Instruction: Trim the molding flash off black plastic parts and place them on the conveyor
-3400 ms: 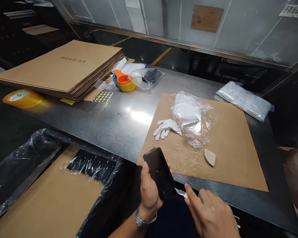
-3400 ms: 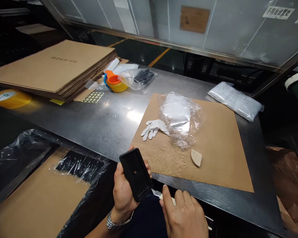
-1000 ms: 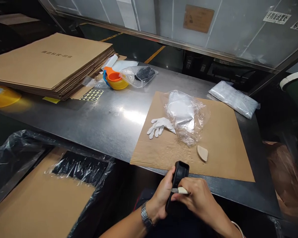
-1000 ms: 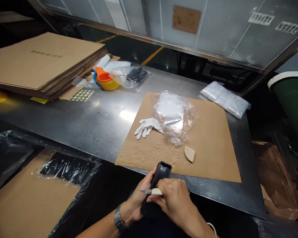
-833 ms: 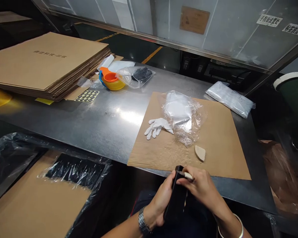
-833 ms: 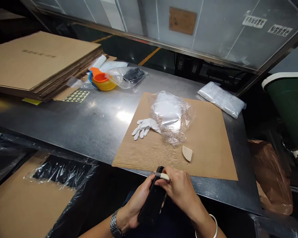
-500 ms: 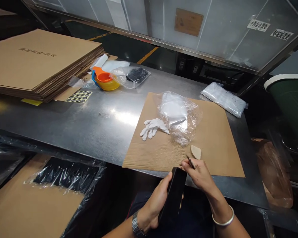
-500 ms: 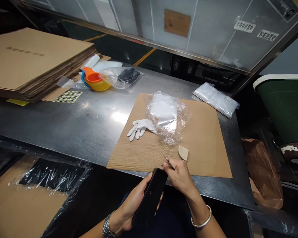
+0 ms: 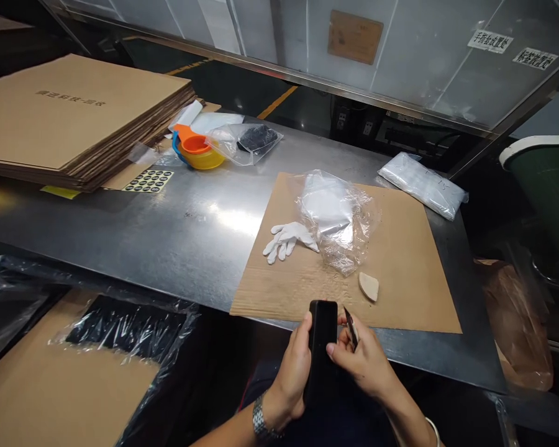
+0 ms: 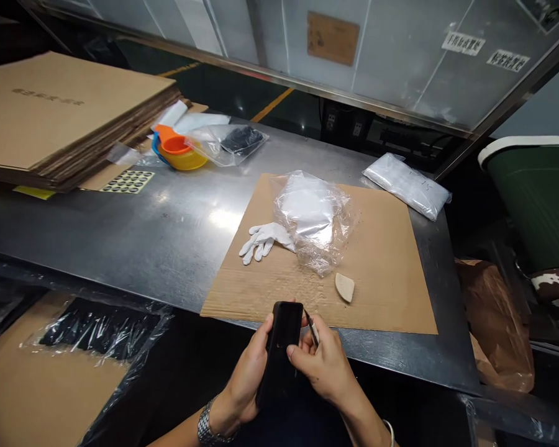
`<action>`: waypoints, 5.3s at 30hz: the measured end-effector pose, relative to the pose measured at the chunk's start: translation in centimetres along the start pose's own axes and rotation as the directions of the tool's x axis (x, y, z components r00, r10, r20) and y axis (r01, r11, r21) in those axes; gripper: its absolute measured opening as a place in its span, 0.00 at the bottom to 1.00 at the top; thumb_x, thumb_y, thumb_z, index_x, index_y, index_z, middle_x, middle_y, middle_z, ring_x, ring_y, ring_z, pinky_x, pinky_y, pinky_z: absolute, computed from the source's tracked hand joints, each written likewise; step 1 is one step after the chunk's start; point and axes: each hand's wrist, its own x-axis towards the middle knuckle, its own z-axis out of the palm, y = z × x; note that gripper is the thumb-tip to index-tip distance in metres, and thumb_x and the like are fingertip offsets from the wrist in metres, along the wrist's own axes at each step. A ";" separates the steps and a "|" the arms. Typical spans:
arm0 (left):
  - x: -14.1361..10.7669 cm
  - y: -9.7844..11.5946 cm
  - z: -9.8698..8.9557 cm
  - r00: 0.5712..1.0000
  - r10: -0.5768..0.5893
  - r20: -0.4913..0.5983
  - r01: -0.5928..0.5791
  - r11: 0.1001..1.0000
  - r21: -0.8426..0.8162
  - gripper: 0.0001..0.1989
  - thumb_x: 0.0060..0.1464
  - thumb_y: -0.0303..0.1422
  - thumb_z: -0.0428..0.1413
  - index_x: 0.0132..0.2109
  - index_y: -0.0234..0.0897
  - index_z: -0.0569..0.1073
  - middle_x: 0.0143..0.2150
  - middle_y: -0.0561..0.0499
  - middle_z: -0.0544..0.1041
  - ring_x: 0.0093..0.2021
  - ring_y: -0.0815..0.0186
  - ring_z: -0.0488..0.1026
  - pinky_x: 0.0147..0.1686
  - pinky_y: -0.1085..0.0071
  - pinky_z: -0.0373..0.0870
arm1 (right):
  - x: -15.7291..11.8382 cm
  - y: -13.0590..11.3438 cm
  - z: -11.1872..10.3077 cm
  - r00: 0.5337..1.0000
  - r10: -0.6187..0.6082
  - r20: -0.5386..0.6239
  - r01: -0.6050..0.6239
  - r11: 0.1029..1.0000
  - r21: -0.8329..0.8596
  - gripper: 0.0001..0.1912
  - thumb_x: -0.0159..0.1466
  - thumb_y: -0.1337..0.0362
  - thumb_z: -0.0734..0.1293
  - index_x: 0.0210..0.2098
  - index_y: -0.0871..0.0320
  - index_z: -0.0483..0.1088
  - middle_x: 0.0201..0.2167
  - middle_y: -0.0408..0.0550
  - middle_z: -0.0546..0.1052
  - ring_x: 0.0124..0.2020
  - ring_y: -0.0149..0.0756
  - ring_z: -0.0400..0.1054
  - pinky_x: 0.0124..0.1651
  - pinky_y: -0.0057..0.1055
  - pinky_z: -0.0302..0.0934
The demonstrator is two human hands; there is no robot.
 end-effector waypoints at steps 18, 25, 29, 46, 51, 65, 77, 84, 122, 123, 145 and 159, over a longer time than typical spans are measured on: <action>1.4 1.0 -1.4 0.791 -0.475 0.385 0.504 0.863 0.029 0.31 0.55 0.51 0.41 0.27 0.28 0.73 0.26 0.46 0.73 0.20 0.68 0.70 0.18 0.74 0.66 | 2.9 1.3 -4.6 0.914 -0.044 -0.404 -0.035 0.982 -0.186 0.24 0.60 0.46 0.57 0.42 0.61 0.65 0.18 0.38 0.63 0.19 0.29 0.57 0.24 0.26 0.53; 1.2 1.2 -1.2 0.787 -0.458 0.413 0.511 0.860 -0.020 0.29 0.55 0.50 0.41 0.27 0.28 0.72 0.25 0.47 0.72 0.21 0.68 0.70 0.20 0.74 0.66 | 5.1 4.4 -11.0 0.726 -0.152 -0.670 -0.284 0.822 -0.494 0.19 0.61 0.63 0.56 0.48 0.64 0.65 0.40 0.59 0.66 0.43 0.49 0.59 0.45 0.44 0.52; 1.1 1.2 -1.3 0.812 -0.445 0.377 0.486 0.874 -0.016 0.28 0.55 0.49 0.42 0.28 0.28 0.73 0.25 0.47 0.73 0.21 0.68 0.70 0.20 0.74 0.66 | 5.2 4.3 -10.5 0.709 -0.218 -0.670 -0.306 0.761 -0.572 0.20 0.60 0.65 0.56 0.48 0.68 0.66 0.44 0.67 0.64 0.50 0.58 0.53 0.49 0.54 0.46; -1.1 1.6 -1.6 0.915 -0.146 0.376 0.049 0.966 0.255 0.21 0.54 0.32 0.52 0.56 0.45 0.67 0.49 0.45 0.72 0.44 0.59 0.71 0.43 0.61 0.67 | 1.3 -0.1 -1.0 0.966 -0.008 -0.257 0.058 0.981 0.184 0.24 0.60 0.49 0.62 0.49 0.58 0.61 0.31 0.44 0.71 0.28 0.32 0.65 0.27 0.26 0.62; -2.0 1.8 -1.6 0.909 -0.167 0.381 0.072 0.965 0.252 0.23 0.48 0.29 0.56 0.53 0.43 0.70 0.47 0.44 0.72 0.42 0.58 0.72 0.41 0.60 0.68 | 1.0 0.1 -1.1 0.934 -0.051 -0.353 0.083 0.994 0.077 0.24 0.59 0.48 0.62 0.47 0.58 0.63 0.34 0.45 0.72 0.32 0.34 0.66 0.31 0.26 0.62; -2.2 1.8 -1.4 0.924 -0.146 0.354 0.047 0.961 0.272 0.22 0.46 0.27 0.55 0.50 0.39 0.73 0.45 0.44 0.75 0.43 0.56 0.72 0.41 0.59 0.67 | 0.7 -0.2 -0.7 0.906 -0.116 -0.408 0.115 0.993 -0.027 0.23 0.59 0.49 0.62 0.47 0.59 0.62 0.37 0.48 0.71 0.34 0.35 0.66 0.33 0.27 0.62; -2.4 1.5 -1.3 0.929 -0.076 0.361 -0.054 0.939 0.339 0.23 0.46 0.28 0.56 0.52 0.37 0.72 0.37 0.46 0.76 0.38 0.59 0.71 0.36 0.65 0.66 | 0.5 0.1 -0.4 0.890 -0.115 -0.441 0.158 0.986 0.062 0.23 0.58 0.51 0.64 0.47 0.57 0.63 0.34 0.44 0.70 0.31 0.32 0.64 0.33 0.26 0.60; -2.9 1.8 -1.1 0.937 -0.088 0.337 -0.019 0.953 0.301 0.23 0.45 0.33 0.58 0.52 0.39 0.72 0.36 0.47 0.74 0.38 0.59 0.71 0.35 0.64 0.68 | 0.8 0.6 -0.2 0.912 -0.046 -0.407 0.149 0.962 0.227 0.19 0.58 0.52 0.65 0.43 0.57 0.65 0.31 0.41 0.70 0.31 0.31 0.63 0.35 0.26 0.60; -3.7 1.0 -2.6 0.917 0.022 0.398 -0.267 0.777 0.570 0.25 0.53 0.39 0.54 0.59 0.43 0.64 0.60 0.45 0.65 0.56 0.55 0.63 0.55 0.60 0.61 | 0.5 0.8 0.5 0.902 -0.018 -0.431 0.198 0.905 0.377 0.23 0.56 0.52 0.65 0.48 0.57 0.67 0.34 0.47 0.72 0.38 0.39 0.66 0.40 0.33 0.61; -3.8 1.1 -2.5 0.916 0.029 0.400 -0.276 0.769 0.577 0.25 0.53 0.38 0.54 0.58 0.42 0.64 0.60 0.45 0.64 0.56 0.55 0.63 0.54 0.62 0.62 | 0.5 0.8 0.5 0.897 -0.025 -0.442 0.205 0.907 0.367 0.24 0.56 0.52 0.65 0.48 0.57 0.66 0.35 0.47 0.72 0.39 0.39 0.66 0.40 0.34 0.61; -3.5 1.7 -1.2 0.936 -0.006 0.351 -0.160 0.884 0.439 0.25 0.46 0.38 0.58 0.53 0.37 0.71 0.43 0.45 0.77 0.43 0.56 0.69 0.44 0.63 0.66 | 0.0 1.3 0.4 0.829 -0.154 -0.537 0.274 0.950 0.151 0.23 0.56 0.53 0.65 0.48 0.56 0.65 0.37 0.46 0.70 0.35 0.36 0.64 0.39 0.31 0.58; -2.9 0.5 -1.6 0.948 -0.014 0.317 -0.111 0.922 0.371 0.21 0.48 0.34 0.56 0.51 0.36 0.73 0.33 0.47 0.76 0.32 0.65 0.65 0.30 0.69 0.68 | -0.8 0.2 0.6 0.823 -0.135 -0.551 0.168 0.986 0.010 0.22 0.56 0.52 0.64 0.47 0.57 0.64 0.35 0.46 0.69 0.31 0.35 0.63 0.31 0.29 0.59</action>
